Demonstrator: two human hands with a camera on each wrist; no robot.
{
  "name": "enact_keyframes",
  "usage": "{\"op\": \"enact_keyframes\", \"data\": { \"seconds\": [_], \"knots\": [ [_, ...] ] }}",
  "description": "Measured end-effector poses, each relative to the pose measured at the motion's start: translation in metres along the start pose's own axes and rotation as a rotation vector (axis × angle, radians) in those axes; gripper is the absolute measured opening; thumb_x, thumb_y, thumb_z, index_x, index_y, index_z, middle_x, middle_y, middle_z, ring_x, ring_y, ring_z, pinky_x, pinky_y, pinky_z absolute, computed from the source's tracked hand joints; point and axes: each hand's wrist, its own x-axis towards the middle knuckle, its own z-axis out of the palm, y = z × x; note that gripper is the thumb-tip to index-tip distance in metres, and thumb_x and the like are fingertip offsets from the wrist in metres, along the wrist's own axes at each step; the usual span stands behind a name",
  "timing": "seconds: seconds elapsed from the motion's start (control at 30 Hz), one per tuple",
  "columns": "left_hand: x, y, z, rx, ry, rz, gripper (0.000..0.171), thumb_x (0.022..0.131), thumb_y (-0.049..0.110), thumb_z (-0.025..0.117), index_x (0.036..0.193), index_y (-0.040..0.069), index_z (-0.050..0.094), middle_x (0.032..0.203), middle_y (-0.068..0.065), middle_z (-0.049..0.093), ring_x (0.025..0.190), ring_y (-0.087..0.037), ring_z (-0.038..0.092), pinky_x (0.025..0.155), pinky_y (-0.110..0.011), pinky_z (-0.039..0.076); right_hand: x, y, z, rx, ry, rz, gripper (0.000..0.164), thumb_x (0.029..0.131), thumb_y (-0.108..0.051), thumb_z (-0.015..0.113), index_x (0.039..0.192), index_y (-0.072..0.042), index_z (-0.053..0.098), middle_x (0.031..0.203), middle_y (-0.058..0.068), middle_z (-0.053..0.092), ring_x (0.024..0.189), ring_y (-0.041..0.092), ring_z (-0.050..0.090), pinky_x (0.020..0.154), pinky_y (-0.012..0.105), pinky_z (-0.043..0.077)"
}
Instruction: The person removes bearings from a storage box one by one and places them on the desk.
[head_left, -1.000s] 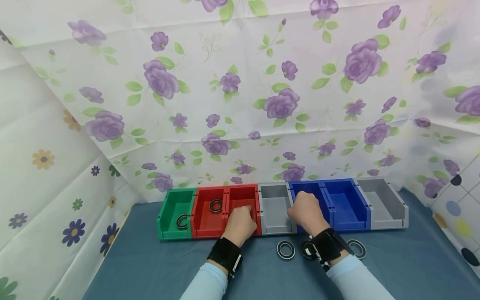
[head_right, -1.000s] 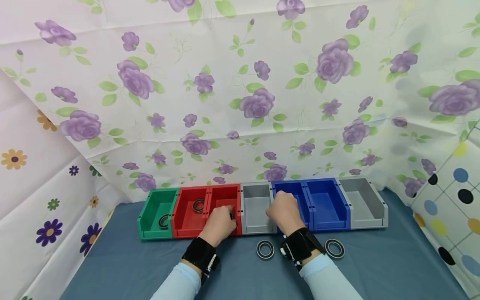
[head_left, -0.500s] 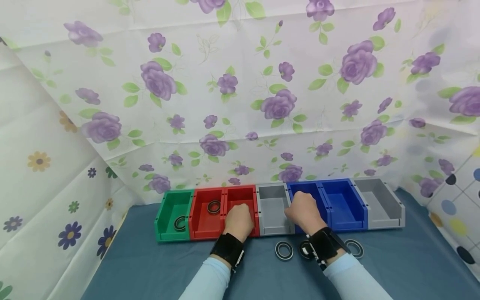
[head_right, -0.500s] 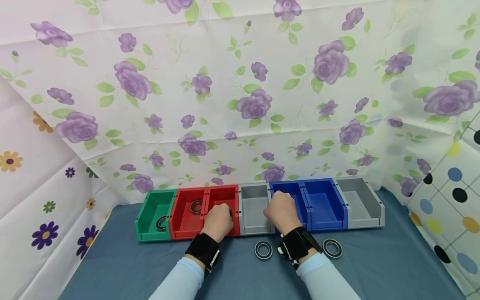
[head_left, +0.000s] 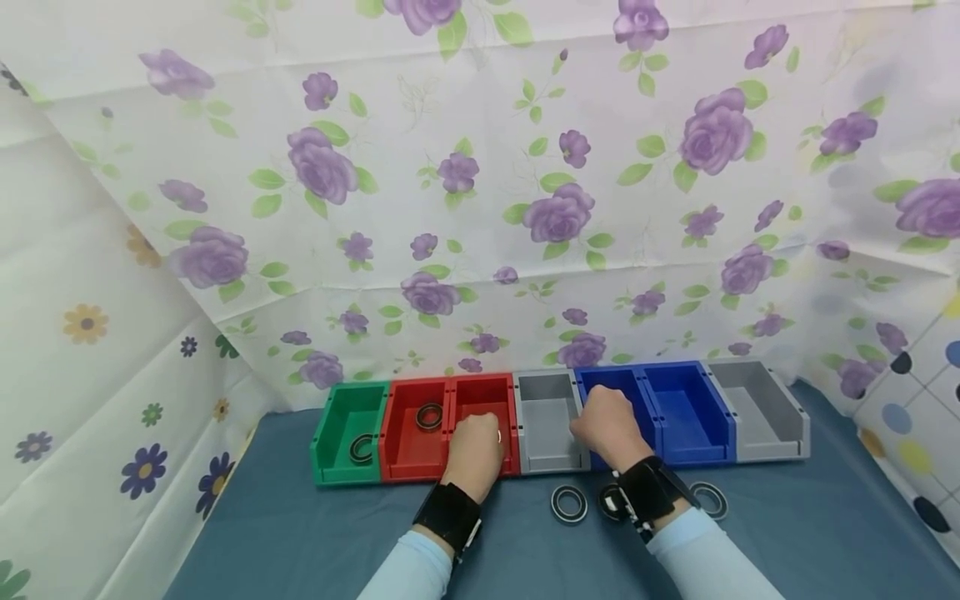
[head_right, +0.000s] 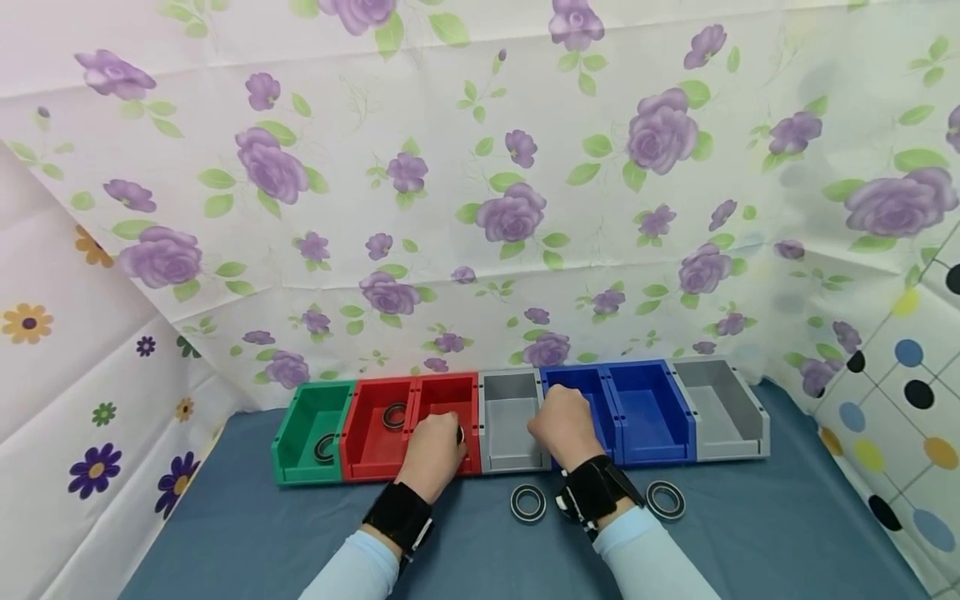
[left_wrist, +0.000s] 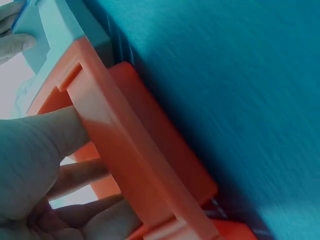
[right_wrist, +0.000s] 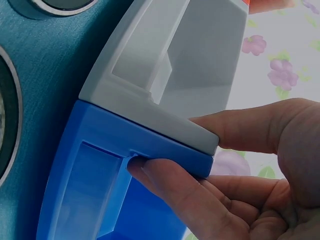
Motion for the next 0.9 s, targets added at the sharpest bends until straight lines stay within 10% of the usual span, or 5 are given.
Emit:
{"op": "enact_keyframes", "data": {
  "seconds": [0.37, 0.9],
  "knots": [
    [-0.014, -0.006, -0.019, -0.044, 0.258, 0.066, 0.041, 0.076, 0.018, 0.073, 0.113, 0.008, 0.059, 0.105, -0.011, 0.057, 0.093, -0.024, 0.05, 0.073, -0.033, 0.05, 0.0, -0.001, -0.001, 0.0, -0.016, -0.002, 0.016, 0.077, -0.013, 0.064, 0.062, -0.008, 0.057, 0.059, 0.005, 0.053, 0.051, 0.018, 0.052, 0.043, 0.026, 0.042],
    [-0.034, 0.003, -0.037, -0.268, 0.571, 0.225, 0.064, 0.079, 0.017, 0.07, 0.138, 0.014, 0.046, 0.122, -0.007, 0.048, 0.113, -0.017, 0.043, 0.084, -0.026, 0.045, -0.001, 0.0, -0.001, -0.005, -0.019, -0.012, 0.016, 0.077, -0.012, 0.064, 0.063, -0.008, 0.057, 0.061, 0.005, 0.053, 0.052, 0.018, 0.051, 0.042, 0.026, 0.04]
  ]
}}
